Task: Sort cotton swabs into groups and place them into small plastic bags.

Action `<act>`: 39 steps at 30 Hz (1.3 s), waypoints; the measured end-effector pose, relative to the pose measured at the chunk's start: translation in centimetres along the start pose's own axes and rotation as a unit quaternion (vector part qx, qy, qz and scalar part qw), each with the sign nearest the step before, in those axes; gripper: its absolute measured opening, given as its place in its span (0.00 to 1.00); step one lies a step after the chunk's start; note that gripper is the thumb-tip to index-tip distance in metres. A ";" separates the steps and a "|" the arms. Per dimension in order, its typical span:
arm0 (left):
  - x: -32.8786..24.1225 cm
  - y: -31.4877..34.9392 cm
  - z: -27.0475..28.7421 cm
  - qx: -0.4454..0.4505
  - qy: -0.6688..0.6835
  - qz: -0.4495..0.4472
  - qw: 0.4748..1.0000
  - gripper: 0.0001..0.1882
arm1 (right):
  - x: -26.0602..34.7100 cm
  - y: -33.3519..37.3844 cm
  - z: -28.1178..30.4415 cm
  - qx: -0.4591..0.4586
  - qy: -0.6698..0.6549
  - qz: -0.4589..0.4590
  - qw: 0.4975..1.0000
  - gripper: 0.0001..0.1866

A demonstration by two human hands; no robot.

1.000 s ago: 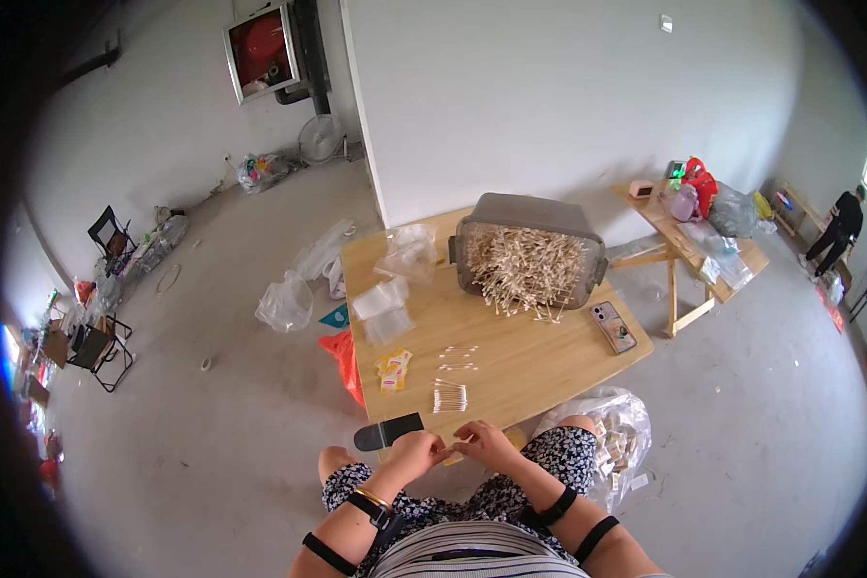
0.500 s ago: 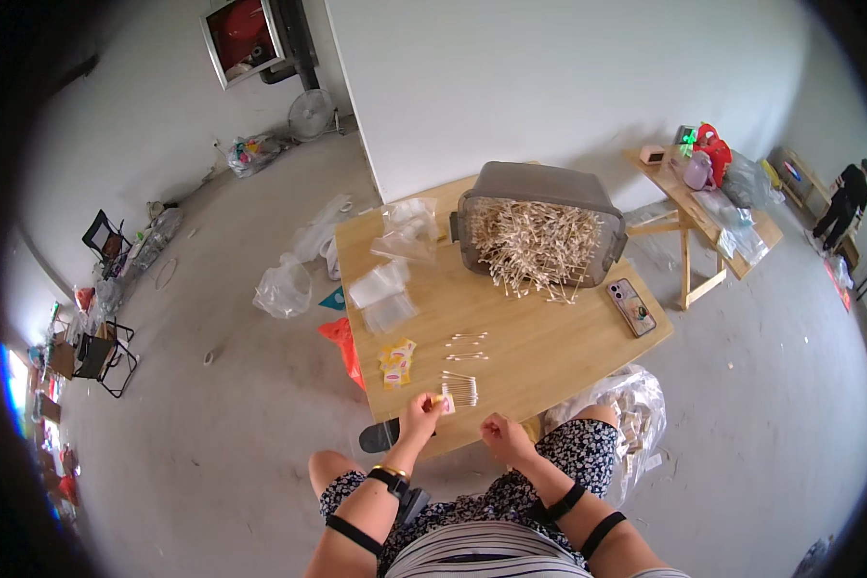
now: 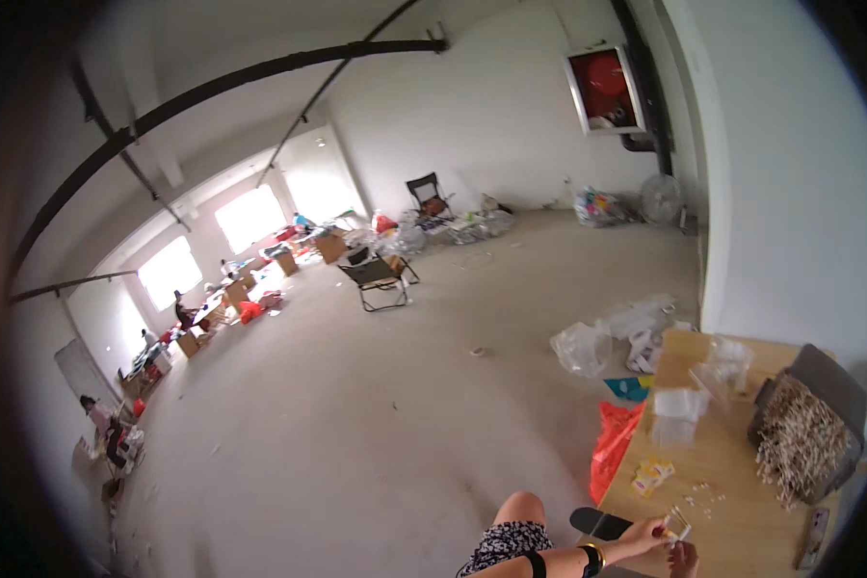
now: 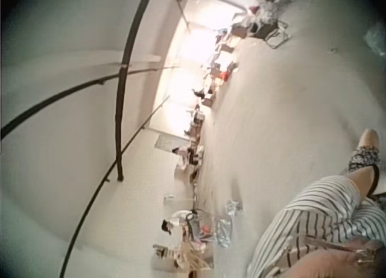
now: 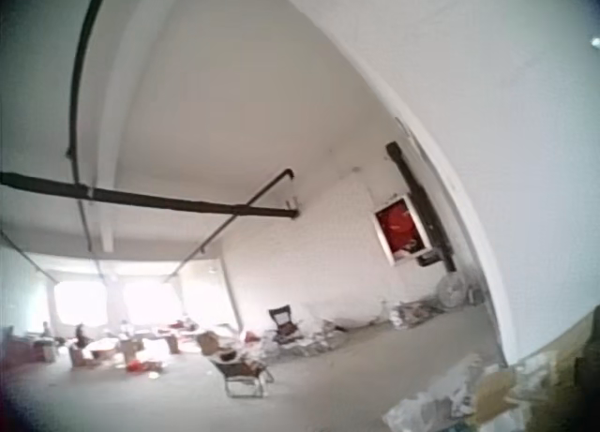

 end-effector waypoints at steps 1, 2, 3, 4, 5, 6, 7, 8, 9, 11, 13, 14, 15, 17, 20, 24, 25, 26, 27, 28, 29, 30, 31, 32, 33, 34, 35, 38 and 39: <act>0.1 0.1 0.7 -0.019 0.008 -0.035 0.999 0.22 | 0.9 -0.7 -1.7 0.019 0.121 -0.033 0.992 0.15; -0.1 -0.2 1.0 -0.011 0.025 -0.017 0.999 0.20 | 0.5 -1.9 -1.8 0.041 0.148 0.011 0.988 0.15; -0.4 -0.4 1.0 0.000 0.044 0.001 0.999 0.17 | -0.5 -3.1 -1.5 0.044 0.147 0.016 0.988 0.15; -0.5 -0.6 1.5 -0.009 0.040 0.026 0.999 0.16 | -0.9 -3.8 -1.6 0.043 0.182 0.031 0.982 0.16; -1.0 -0.7 1.8 -0.010 0.038 0.026 0.999 0.16 | -1.3 -4.2 -1.5 0.039 0.217 0.045 0.974 0.16; -1.4 -0.8 1.9 -0.001 0.022 0.030 0.999 0.16 | -1.9 -4.4 -1.2 0.039 0.215 0.045 0.975 0.16; -0.9 -0.9 2.4 0.000 0.002 0.035 0.999 0.16 | -1.6 -4.5 -1.9 0.037 0.200 0.050 0.978 0.16; -0.5 -0.8 2.7 -0.006 -0.001 0.036 0.999 0.16 | -1.2 -4.5 -2.3 0.035 0.185 0.054 0.981 0.16; -0.6 -0.7 2.9 -0.024 -0.004 0.016 1.000 0.17 | -0.6 -4.6 -2.6 0.041 0.183 0.056 0.981 0.16; -1.2 -0.4 3.4 -0.034 -0.007 -0.002 0.999 0.18 | 0.5 -4.4 -1.9 0.026 0.237 0.074 0.968 0.16; -0.7 -0.1 3.2 -0.030 0.012 0.071 0.997 0.18 | 0.6 -3.7 -0.5 0.015 0.265 0.078 0.961 0.16; 0.5 -0.1 3.8 -0.043 0.015 0.073 0.996 0.19 | 0.5 -4.1 -0.4 0.002 0.269 0.078 0.960 0.16; 2.0 0.6 4.3 -0.056 0.014 0.076 0.995 0.19 | 0.4 -4.4 -0.2 -0.012 0.273 0.076 0.959 0.16; 1.2 1.0 3.6 -0.047 -0.016 0.041 0.998 0.20 | -1.4 -5.3 2.3 -0.059 0.268 0.083 0.958 0.14; 0.2 1.7 0.7 0.040 0.003 0.104 0.994 0.23 | -6.8 -6.2 10.7 -0.127 0.237 0.052 0.962 0.09; 1.6 3.1 6.7 -0.073 -0.052 0.102 0.991 0.17 | 1.3 -4.1 1.6 -0.156 0.345 0.021 0.925 0.15; 0.6 2.9 7.0 -0.078 -0.066 0.091 0.991 0.17 | 4.8 -2.7 1.0 -0.155 0.367 0.010 0.917 0.11; -0.3 2.4 6.9 -0.075 -0.109 0.098 0.986 0.17 | 0.8 -4.1 3.3 -0.163 0.371 -0.007 0.914 0.12; -0.8 3.1 9.3 -0.109 -0.097 0.066 0.987 0.16 | 3.9 -3.2 -0.1 -0.160 0.335 0.002 0.929 0.10; -0.5 2.5 9.0 -0.126 -0.081 0.039 0.988 0.13 | 5.2 -2.9 0.0 -0.197 0.355 0.109 0.907 0.09; -0.3 1.9 8.4 -0.146 -0.064 0.015 0.987 0.11 | 4.6 -2.8 0.8 -0.193 0.362 0.093 0.907 0.10; -1.3 1.3 8.0 -0.153 -0.074 -0.018 0.985 0.08 | 4.3 -3.0 1.2 -0.184 0.366 0.077 0.909 0.10; -2.7 0.6 8.0 -0.166 -0.088 -0.050 0.981 0.06 | 4.1 -2.9 1.6 -0.203 0.364 0.065 0.907 0.10; -2.8 0.1 7.3 -0.152 -0.082 -0.053 0.984 0.06 | 4.0 -2.8 1.7 -0.218 0.361 0.054 0.905 0.10; -2.9 -0.3 6.8 -0.145 -0.097 -0.049 0.983 0.05 | 4.0 -2.6 1.6 -0.229 0.362 0.047 0.902 0.10; -2.9 -0.5 6.8 -0.146 -0.116 -0.044 0.981 0.04 | 4.1 -2.8 0.8 -0.228 0.382 0.043 0.894 0.10; -3.0 -0.6 6.4 -0.140 -0.116 -0.045 0.982 0.04 | 4.3 -2.7 0.3 -0.229 0.403 0.037 0.885 0.10; -3.6 -1.1 5.5 -0.124 -0.112 -0.057 0.984 0.03 | 4.5 -2.5 -0.6 -0.223 0.420 -0.005 0.879 0.09; -4.0 -1.5 5.1 -0.115 -0.125 -0.072 0.983 0.03 | 4.8 -2.3 -0.6 -0.226 0.420 -0.009 0.879 0.09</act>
Point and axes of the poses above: each hand's wrist, its own y-axis away from the middle knuckle, its own z-axis out of the back of the hand, x = y × z, the point moved 9 cm from there along -y, towards the middle knuckle, and after that the axes turned 3 degrees about -x, right-handed, at the moved point
